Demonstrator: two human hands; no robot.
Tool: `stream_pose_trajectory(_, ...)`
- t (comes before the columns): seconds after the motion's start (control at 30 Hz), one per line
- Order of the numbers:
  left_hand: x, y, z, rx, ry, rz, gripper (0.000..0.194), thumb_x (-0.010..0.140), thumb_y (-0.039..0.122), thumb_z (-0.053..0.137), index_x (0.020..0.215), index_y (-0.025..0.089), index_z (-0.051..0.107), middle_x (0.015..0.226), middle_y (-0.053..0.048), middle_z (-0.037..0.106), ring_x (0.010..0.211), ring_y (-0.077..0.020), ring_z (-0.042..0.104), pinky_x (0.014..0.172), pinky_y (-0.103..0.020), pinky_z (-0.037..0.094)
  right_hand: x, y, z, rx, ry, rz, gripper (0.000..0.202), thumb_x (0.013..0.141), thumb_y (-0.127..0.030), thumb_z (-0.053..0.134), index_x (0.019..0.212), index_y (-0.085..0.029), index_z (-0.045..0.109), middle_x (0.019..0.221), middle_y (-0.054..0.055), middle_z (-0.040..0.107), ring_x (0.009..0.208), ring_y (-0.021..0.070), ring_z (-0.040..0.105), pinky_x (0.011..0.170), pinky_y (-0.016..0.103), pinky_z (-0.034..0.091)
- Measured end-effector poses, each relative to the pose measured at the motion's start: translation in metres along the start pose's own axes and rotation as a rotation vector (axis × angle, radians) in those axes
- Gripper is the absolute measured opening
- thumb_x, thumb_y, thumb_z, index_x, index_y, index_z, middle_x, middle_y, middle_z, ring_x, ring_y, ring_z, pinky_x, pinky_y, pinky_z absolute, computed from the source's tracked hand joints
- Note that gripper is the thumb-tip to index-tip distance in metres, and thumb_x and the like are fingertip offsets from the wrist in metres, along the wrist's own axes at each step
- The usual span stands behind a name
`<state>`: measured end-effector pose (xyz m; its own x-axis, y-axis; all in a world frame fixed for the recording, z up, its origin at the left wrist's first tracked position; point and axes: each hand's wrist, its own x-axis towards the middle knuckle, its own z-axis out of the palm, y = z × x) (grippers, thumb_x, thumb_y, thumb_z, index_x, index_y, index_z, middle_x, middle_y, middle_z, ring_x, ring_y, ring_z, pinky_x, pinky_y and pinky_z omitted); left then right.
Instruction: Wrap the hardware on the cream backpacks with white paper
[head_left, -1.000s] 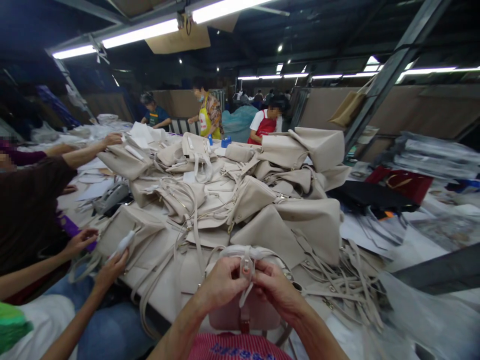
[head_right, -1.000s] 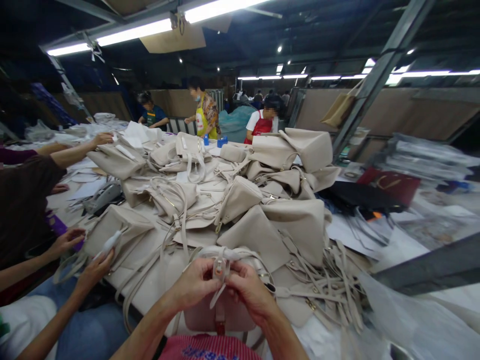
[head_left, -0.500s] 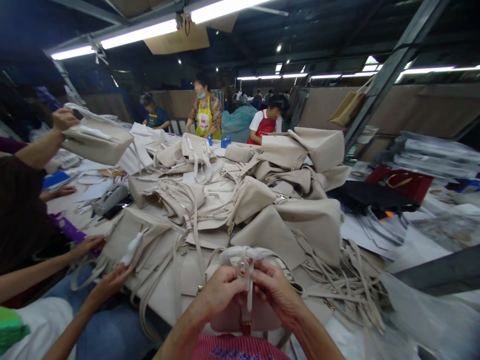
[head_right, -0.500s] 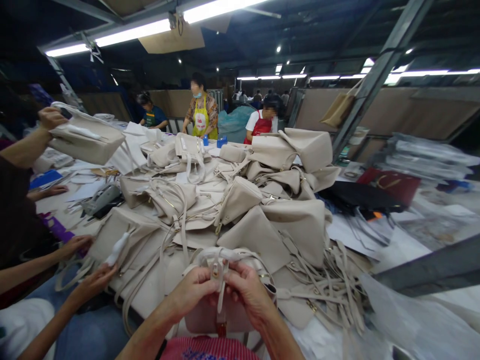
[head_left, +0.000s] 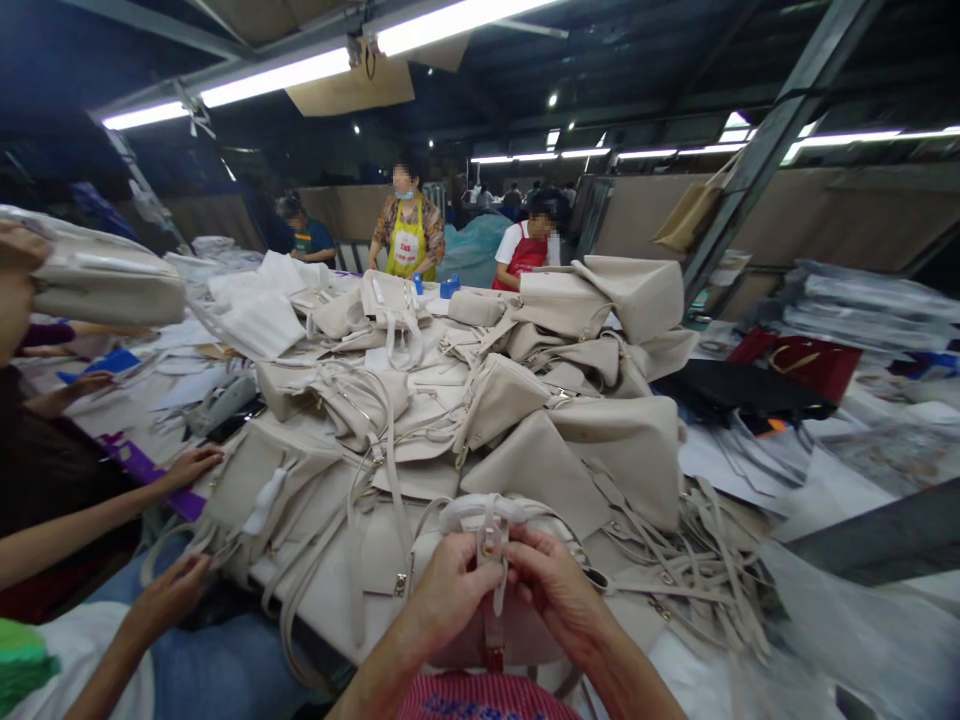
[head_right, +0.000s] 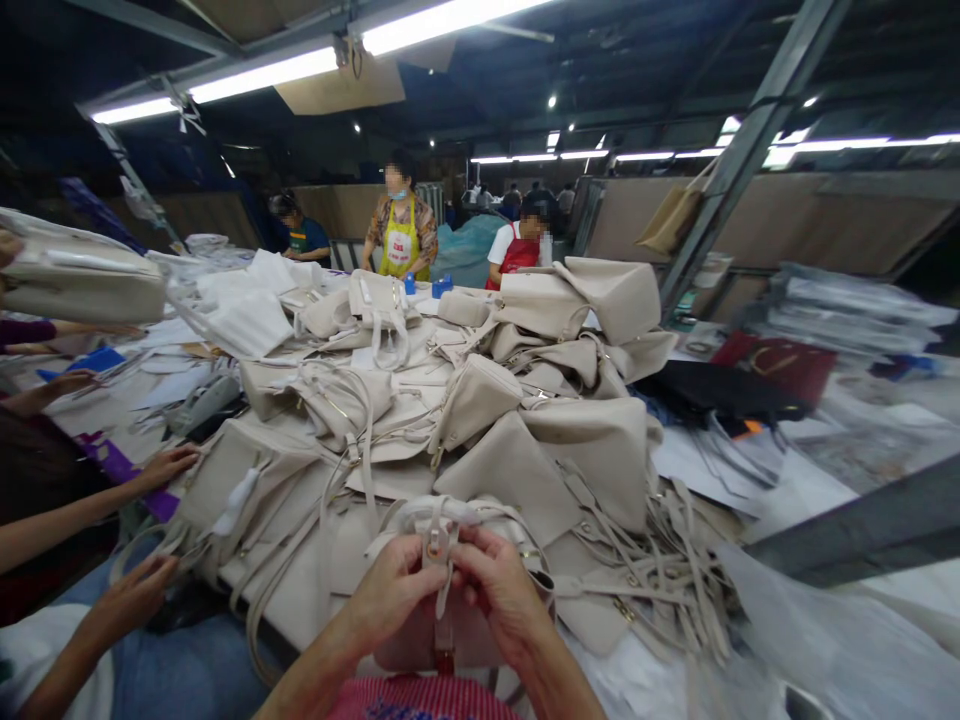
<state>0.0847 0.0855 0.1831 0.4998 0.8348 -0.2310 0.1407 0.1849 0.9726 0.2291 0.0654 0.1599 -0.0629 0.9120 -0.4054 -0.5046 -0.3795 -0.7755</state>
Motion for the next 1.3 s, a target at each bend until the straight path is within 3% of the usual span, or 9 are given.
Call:
stream_pose_trajectory(0.13, -0.007, -0.003, 0.003, 0.144, 0.086, -0.004, 0.036, 0.09, 0.043, 0.043, 0.076, 0.017, 0.064, 0.063, -0.001, 0.06, 0.059, -0.0163, 0.053, 0.054, -0.026, 0.039, -0.001, 0.0, -0.001, 0.009, 0.005, 0.002, 0.04, 0.057, -0.032, 0.088, 0.09, -0.014, 0.073, 0.062, -0.003, 0.064, 0.043, 0.003, 0.043, 0.038, 0.013, 0.031)
stream_pose_trajectory(0.23, -0.013, -0.001, 0.001, 0.157, 0.128, 0.02, 0.036, 0.093, 0.045, 0.041, 0.08, 0.019, 0.063, 0.061, 0.0, 0.058, 0.058, -0.0164, 0.053, 0.055, -0.026, 0.041, -0.003, -0.003, 0.002, -0.007, -0.033, -0.012, 0.044, 0.056, -0.028, 0.087, 0.095, -0.015, 0.072, 0.062, -0.004, 0.063, 0.045, 0.0043, 0.043, 0.038, 0.014, 0.031)
stream_pose_trajectory(0.43, -0.013, 0.004, -0.006, 0.003, 0.11, -0.138, 0.026, 0.078, 0.045, 0.057, 0.077, 0.019, 0.058, 0.052, 0.006, 0.05, 0.041, -0.0101, 0.044, 0.039, -0.021, 0.037, -0.008, -0.007, 0.006, -0.054, -0.097, -0.034, 0.043, 0.056, -0.019, 0.081, 0.098, -0.015, 0.069, 0.061, -0.005, 0.063, 0.046, 0.0053, 0.044, 0.043, 0.016, 0.031)
stream_pose_trajectory(0.67, -0.006, -0.003, -0.007, -0.05, 0.059, -0.281, 0.03, 0.064, 0.042, 0.063, 0.079, 0.016, 0.059, 0.046, 0.003, 0.059, 0.033, -0.009, 0.048, 0.035, -0.018, 0.037, -0.004, 0.001, 0.005, -0.15, -0.025, -0.109, 0.034, 0.058, -0.021, 0.08, 0.088, -0.015, 0.066, 0.055, -0.008, 0.053, 0.049, 0.0058, 0.043, 0.049, 0.018, 0.03)
stream_pose_trajectory(0.87, -0.002, -0.006, -0.003, 0.008, 0.091, -0.236, 0.015, 0.068, 0.033, 0.058, 0.073, 0.018, 0.056, 0.04, 0.006, 0.053, 0.03, -0.0082, 0.042, 0.033, -0.018, 0.031, -0.004, 0.003, 0.001, -0.171, -0.063, -0.127, 0.034, 0.06, -0.023, 0.082, 0.089, -0.015, 0.066, 0.059, -0.008, 0.054, 0.053, 0.0067, 0.046, 0.051, 0.019, 0.032)
stream_pose_trajectory(1.07, 0.003, -0.007, 0.006, 0.126, 0.271, -0.1, 0.013, 0.075, 0.031, 0.057, 0.072, 0.022, 0.049, 0.043, 0.008, 0.05, 0.035, -0.009, 0.047, 0.039, -0.019, 0.034, -0.005, 0.006, -0.003, -0.049, -0.071, -0.104, 0.036, 0.062, -0.024, 0.084, 0.094, -0.016, 0.07, 0.065, -0.005, 0.06, 0.054, 0.006, 0.049, 0.051, 0.017, 0.038)
stream_pose_trajectory(1.17, 0.002, -0.007, 0.005, 0.099, 0.212, -0.075, 0.017, 0.079, 0.037, 0.055, 0.08, 0.021, 0.05, 0.042, 0.007, 0.051, 0.033, -0.0105, 0.047, 0.037, -0.019, 0.034, -0.007, 0.006, -0.005, 0.05, -0.065, -0.037, 0.046, 0.06, -0.028, 0.088, 0.101, -0.017, 0.07, 0.074, -0.001, 0.068, 0.06, 0.0084, 0.057, 0.056, 0.018, 0.045)
stream_pose_trajectory(1.3, 0.002, -0.005, 0.004, -0.181, 0.022, -0.182, 0.04, 0.075, 0.046, 0.058, 0.101, 0.017, 0.051, 0.039, 0.007, 0.054, 0.029, -0.0111, 0.044, 0.032, -0.019, 0.031, -0.009, 0.004, -0.006, -0.003, -0.068, -0.113, 0.046, 0.057, -0.03, 0.091, 0.098, -0.019, 0.072, 0.073, -0.002, 0.068, 0.064, 0.0105, 0.06, 0.062, 0.021, 0.046)
